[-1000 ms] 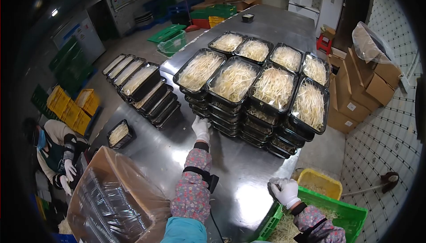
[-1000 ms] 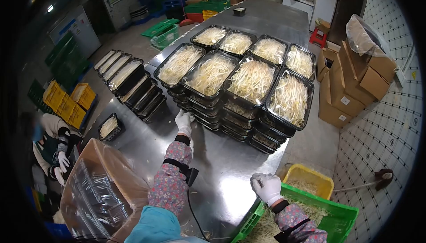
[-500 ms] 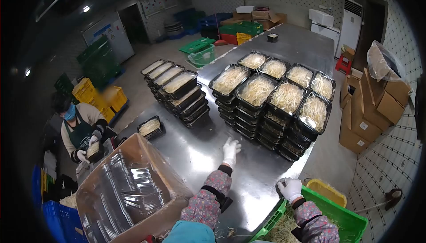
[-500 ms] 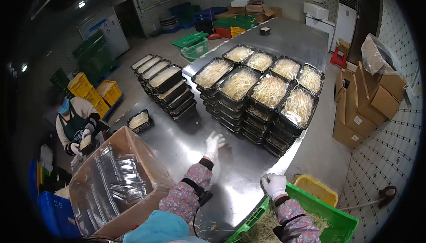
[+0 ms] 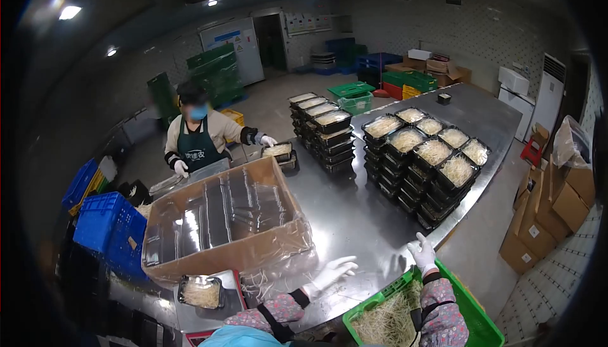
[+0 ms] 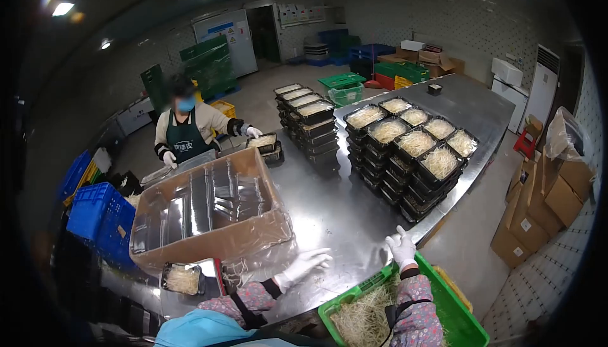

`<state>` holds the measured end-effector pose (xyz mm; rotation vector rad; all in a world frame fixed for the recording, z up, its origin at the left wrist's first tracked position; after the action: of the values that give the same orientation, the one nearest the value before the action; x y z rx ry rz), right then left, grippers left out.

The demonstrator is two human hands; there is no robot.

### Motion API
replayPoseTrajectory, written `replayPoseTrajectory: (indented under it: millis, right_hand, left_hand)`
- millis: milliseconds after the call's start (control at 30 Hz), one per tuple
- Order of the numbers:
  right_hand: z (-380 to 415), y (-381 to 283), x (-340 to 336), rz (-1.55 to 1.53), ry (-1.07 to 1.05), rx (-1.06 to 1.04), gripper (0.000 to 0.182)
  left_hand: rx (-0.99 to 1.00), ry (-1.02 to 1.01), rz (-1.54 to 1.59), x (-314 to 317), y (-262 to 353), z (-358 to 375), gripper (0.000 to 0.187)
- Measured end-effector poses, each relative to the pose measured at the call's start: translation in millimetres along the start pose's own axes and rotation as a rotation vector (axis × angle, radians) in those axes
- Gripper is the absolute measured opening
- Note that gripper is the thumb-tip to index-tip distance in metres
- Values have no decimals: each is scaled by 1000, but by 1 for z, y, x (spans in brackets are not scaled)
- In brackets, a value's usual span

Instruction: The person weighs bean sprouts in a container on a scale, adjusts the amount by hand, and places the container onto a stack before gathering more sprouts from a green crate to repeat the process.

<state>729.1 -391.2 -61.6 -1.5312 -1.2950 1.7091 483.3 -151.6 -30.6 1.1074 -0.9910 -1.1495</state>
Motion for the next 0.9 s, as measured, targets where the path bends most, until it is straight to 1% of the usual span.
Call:
replayPoseTrajectory:
  millis: [33,67,100,133,167,200,233,267,300,333,400,433,467,500,533,600,633,667,700,733,767,800,867,900]
  right_hand:
    - [16,-23,5,-11,-40,-78,69]
    - [34,-42,11,-22,-84,-156,69]
    - [52,-56,22,-106,-151,-220,69]
    - [70,-69,32,-50,-202,-336,68]
    - [94,-90,41,-9,-292,-349,68]
    - [117,-111,48,32,-382,-361,68]
    - [135,-115,64,59,-481,-400,68]
    - [153,-118,78,85,-580,-439,69]
    - [170,-120,94,116,-730,-386,69]
    - [185,-115,112,53,-830,-386,67]
    - [218,-135,124,17,-1010,-358,60]
    - [228,-149,122,15,-1021,-363,60]
    - [239,-164,122,108,-1058,-426,59]
    - [250,-178,122,201,-1093,-488,58]
    - [256,-192,120,198,-1105,-484,58]
    - [272,-219,120,148,-1218,-472,57]
    - [277,-230,120,40,-1238,-448,58]
    - [278,-230,129,42,-1244,-444,58]
    - [275,-231,140,93,-1206,-534,59]
    - [277,-247,145,143,-1162,-625,61]
    - [281,-263,150,133,-1156,-659,60]
    - [284,-277,165,130,-1152,-657,60]
    - [294,-311,194,90,-1075,-813,59]
    - [300,-326,214,90,-1071,-807,59]
  left_hand:
    - [87,76,-2,-19,5,25,46]
    - [74,191,-66,-39,14,53,44]
    - [141,256,-7,-57,17,78,43]
    - [193,391,-68,-76,29,111,44]
    - [251,509,-109,-97,34,142,43]
    - [246,656,-184,-118,35,177,43]
    - [243,826,-230,-136,35,212,42]
    - [247,1022,-391,-156,32,250,42]
    - [232,1175,-481,-170,33,287,43]
    - [187,1315,-767,-179,43,324,48]
    - [208,1597,-1053,-187,48,394,49]
    - [131,1672,-1074,-201,39,425,52]
    - [10,1685,-1108,-207,36,451,57]
    - [-109,1746,-1105,-218,25,476,60]
    - [-233,1800,-1100,-230,10,501,63]
    - [-414,1829,-853,-265,-30,539,71]
    - [-475,1823,-801,-278,-45,549,78]
    - [-484,1822,-799,-288,-57,551,78]
    - [-478,1812,-757,-297,-65,551,79]
    - [-467,1802,-716,-308,-71,549,81]
    - [-453,1778,-844,-316,-68,538,81]
    - [-423,1701,-957,-311,-52,517,77]
    - [-210,1561,-1092,-314,-22,475,74]
    - [-156,1491,-1166,-309,-4,453,73]
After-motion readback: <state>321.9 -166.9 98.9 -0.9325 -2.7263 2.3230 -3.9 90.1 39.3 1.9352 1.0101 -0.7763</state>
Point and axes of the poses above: each hand's wrist, its own z-axis away from the middle knuckle, its own x-axis out of the palm, y = z × x, the point moved 9 cm from there along -z, towards the middle knuckle, and after that the axes turned 10 degrees about -z, right-handed, at the moved point
